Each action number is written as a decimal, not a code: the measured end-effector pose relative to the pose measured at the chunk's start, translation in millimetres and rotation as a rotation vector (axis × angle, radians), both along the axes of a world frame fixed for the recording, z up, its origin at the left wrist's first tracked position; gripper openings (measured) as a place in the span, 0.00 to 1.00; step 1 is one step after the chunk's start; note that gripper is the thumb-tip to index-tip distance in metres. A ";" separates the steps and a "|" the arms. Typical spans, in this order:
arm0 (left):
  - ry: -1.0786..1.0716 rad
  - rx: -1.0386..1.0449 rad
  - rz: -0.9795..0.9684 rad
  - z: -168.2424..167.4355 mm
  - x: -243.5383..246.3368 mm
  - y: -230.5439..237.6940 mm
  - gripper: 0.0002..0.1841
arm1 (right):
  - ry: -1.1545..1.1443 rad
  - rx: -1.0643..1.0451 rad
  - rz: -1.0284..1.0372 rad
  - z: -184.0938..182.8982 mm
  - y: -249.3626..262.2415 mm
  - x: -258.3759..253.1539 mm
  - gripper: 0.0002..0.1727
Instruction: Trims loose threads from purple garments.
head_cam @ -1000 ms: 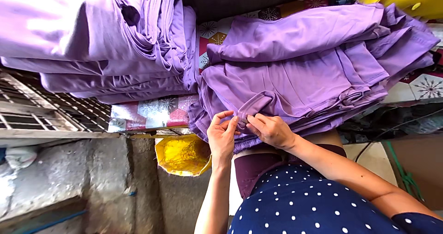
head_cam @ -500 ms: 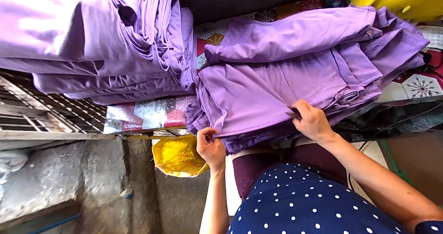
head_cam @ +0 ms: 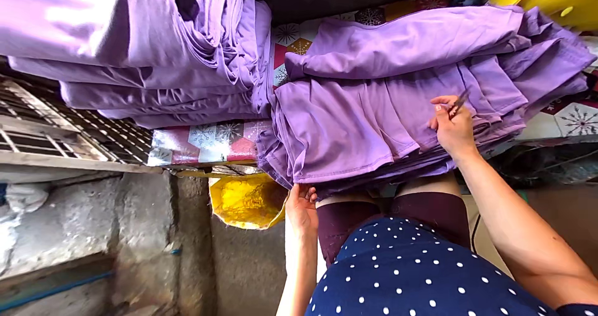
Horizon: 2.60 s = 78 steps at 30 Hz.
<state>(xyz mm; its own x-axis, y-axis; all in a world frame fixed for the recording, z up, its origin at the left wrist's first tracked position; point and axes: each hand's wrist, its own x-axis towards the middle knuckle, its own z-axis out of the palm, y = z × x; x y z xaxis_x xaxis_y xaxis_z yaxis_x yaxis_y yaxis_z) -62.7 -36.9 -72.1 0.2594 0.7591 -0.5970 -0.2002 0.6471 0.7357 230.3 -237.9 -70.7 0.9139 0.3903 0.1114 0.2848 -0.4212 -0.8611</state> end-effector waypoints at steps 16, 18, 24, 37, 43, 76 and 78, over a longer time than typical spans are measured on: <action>-0.121 0.329 -0.073 29.0 -0.7 -17.9 0.21 | -0.170 0.334 0.860 -1.5 142.2 -152.2 0.07; -0.131 0.348 -0.086 27.3 -2.6 -17.8 0.20 | -0.047 0.343 0.834 3.6 140.3 -152.9 0.08; -0.002 0.525 -0.143 17.5 4.2 -17.1 0.07 | 0.068 0.305 0.764 6.0 136.1 -157.6 0.09; 0.057 1.055 -0.086 -13.9 -1.6 -13.2 0.10 | -0.235 0.202 0.682 16.1 135.0 -179.9 0.04; 0.008 0.969 -0.005 -7.4 -5.3 -18.5 0.08 | -0.678 0.216 0.775 30.4 134.8 -190.6 0.07; 0.228 1.472 -0.084 -0.9 -22.6 -3.8 0.04 | 1.421 0.063 0.787 42.2 116.5 -171.5 0.28; 0.211 1.418 -0.095 0.1 -25.0 -3.4 0.03 | 1.306 0.087 0.776 45.7 115.7 -171.5 0.28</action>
